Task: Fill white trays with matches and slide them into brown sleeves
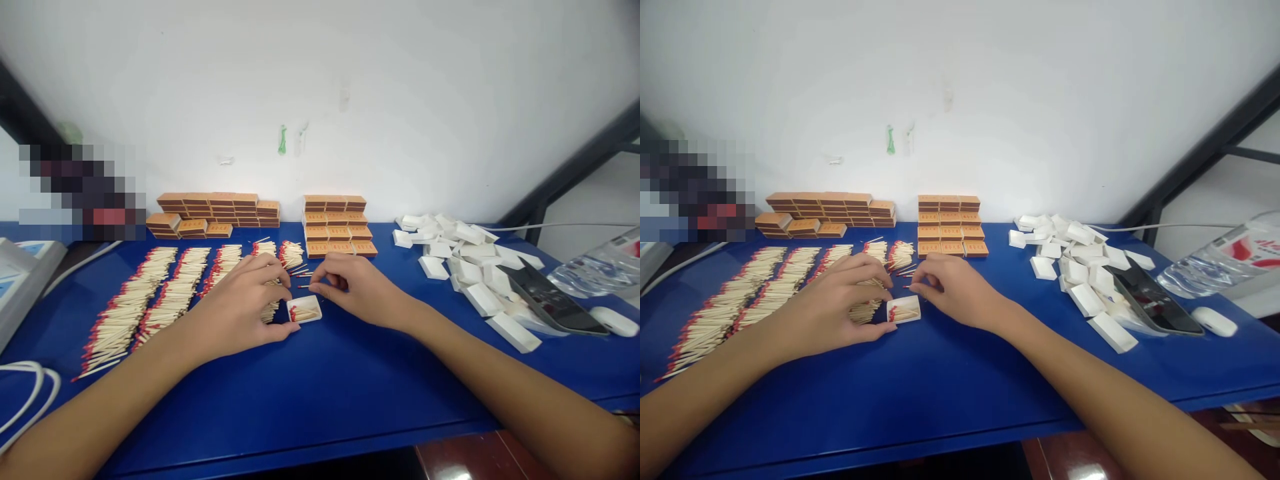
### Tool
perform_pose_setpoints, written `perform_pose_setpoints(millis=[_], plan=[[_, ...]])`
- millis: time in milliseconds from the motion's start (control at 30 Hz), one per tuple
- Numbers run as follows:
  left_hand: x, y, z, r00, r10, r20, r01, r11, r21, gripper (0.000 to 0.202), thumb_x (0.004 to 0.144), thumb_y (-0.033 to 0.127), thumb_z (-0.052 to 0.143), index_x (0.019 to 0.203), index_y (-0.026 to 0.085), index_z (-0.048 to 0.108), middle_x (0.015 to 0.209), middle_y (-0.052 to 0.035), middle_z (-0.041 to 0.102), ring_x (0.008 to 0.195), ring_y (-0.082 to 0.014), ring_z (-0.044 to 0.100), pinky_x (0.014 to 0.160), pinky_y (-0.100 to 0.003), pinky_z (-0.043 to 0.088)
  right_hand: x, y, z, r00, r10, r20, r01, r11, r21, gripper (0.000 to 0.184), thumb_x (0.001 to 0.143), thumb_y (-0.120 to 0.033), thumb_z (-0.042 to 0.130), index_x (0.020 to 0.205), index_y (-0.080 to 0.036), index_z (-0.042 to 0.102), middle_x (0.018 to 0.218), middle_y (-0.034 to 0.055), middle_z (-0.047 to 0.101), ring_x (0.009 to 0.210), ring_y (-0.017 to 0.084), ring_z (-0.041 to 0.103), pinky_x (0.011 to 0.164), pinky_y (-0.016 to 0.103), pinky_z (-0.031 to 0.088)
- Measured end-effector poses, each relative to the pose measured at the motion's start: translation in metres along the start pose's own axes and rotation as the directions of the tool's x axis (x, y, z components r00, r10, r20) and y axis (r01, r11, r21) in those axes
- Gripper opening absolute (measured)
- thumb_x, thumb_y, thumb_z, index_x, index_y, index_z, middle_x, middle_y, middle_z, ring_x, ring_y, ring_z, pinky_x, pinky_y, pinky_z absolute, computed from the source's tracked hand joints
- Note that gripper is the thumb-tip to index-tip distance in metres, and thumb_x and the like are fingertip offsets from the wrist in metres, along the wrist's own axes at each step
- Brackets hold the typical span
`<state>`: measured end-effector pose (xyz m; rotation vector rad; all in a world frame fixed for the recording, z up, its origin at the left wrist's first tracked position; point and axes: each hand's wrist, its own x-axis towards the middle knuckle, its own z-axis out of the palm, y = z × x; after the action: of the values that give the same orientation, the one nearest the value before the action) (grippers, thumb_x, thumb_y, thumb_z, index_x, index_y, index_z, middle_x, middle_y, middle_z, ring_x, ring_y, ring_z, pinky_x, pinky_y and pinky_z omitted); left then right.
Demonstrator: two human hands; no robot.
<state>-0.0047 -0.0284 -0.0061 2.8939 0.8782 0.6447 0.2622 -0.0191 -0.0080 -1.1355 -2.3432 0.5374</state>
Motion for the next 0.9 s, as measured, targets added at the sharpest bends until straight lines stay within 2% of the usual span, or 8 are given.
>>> perform_pose_setpoints(millis=[167,333,500,667,800,900], plan=[[0.0,0.0,0.001,1.0,0.012,-0.011,-0.012,1.0,0.008,0.027,0.093,0.046,0.084,0.097,0.02,0.078,0.111,-0.007,0.075,0.117,-0.0289,0.066,0.107,-0.049,0.051,0.006,0.02,0.003,0.995,0.078,0.065,-0.072,0.994,-0.083,0.011,0.104,-0.025,0.072,0.095,-0.019,0.07,0.086,0.0007,0.06,0.077,0.016,0.054,0.071,0.03,0.04],[0.0,0.001,0.0,1.0,0.0,-0.007,0.0,1.0,0.016,0.027,0.092,0.046,0.085,0.096,0.02,0.078,0.109,-0.0068,0.075,0.114,-0.0283,0.066,0.105,-0.048,0.052,0.0,0.007,-0.002,0.997,0.044,0.061,-0.041,0.998,-0.056,0.013,0.106,-0.026,0.068,0.095,-0.019,0.069,0.088,0.0014,0.062,0.077,0.016,0.055,0.071,0.03,0.041],[0.001,0.002,-0.001,1.0,-0.015,-0.007,0.016,1.0,0.009,0.026,0.092,0.045,0.084,0.095,0.02,0.079,0.106,-0.007,0.075,0.112,-0.0284,0.066,0.101,-0.047,0.053,-0.006,-0.01,-0.006,0.991,-0.001,0.134,0.0,1.0,0.007,0.012,0.103,-0.026,0.07,0.093,-0.021,0.073,0.085,0.0005,0.062,0.073,0.015,0.054,0.068,0.03,0.04],[0.001,0.003,-0.002,0.999,-0.033,0.011,0.033,0.999,0.0,0.026,0.092,0.045,0.085,0.094,0.02,0.08,0.106,-0.0073,0.075,0.114,-0.0296,0.066,0.104,-0.048,0.053,-0.004,-0.006,-0.003,0.991,0.008,0.13,-0.016,0.998,0.057,0.009,0.096,-0.029,0.078,0.093,-0.022,0.075,0.08,-0.0021,0.056,0.071,0.014,0.052,0.065,0.029,0.039],[0.001,0.003,-0.001,1.0,-0.02,0.004,0.02,1.0,-0.014,0.026,0.092,0.045,0.085,0.095,0.02,0.079,0.108,-0.0074,0.075,0.113,-0.0287,0.066,0.103,-0.047,0.053,-0.003,-0.003,0.001,0.991,0.012,0.137,-0.025,0.995,0.096,0.007,0.095,-0.026,0.078,0.091,-0.021,0.074,0.078,-0.0035,0.054,0.07,0.013,0.049,0.064,0.028,0.037],[0.0,0.002,0.0,1.0,0.0,-0.003,0.0,1.0,0.003,0.025,0.092,0.044,0.084,0.094,0.02,0.079,0.108,-0.0072,0.075,0.113,-0.029,0.066,0.104,-0.048,0.052,0.0,0.001,0.006,0.997,0.012,0.07,-0.019,0.994,0.106,0.009,0.098,-0.028,0.075,0.092,-0.022,0.074,0.076,-0.0039,0.052,0.069,0.014,0.049,0.064,0.029,0.038]])
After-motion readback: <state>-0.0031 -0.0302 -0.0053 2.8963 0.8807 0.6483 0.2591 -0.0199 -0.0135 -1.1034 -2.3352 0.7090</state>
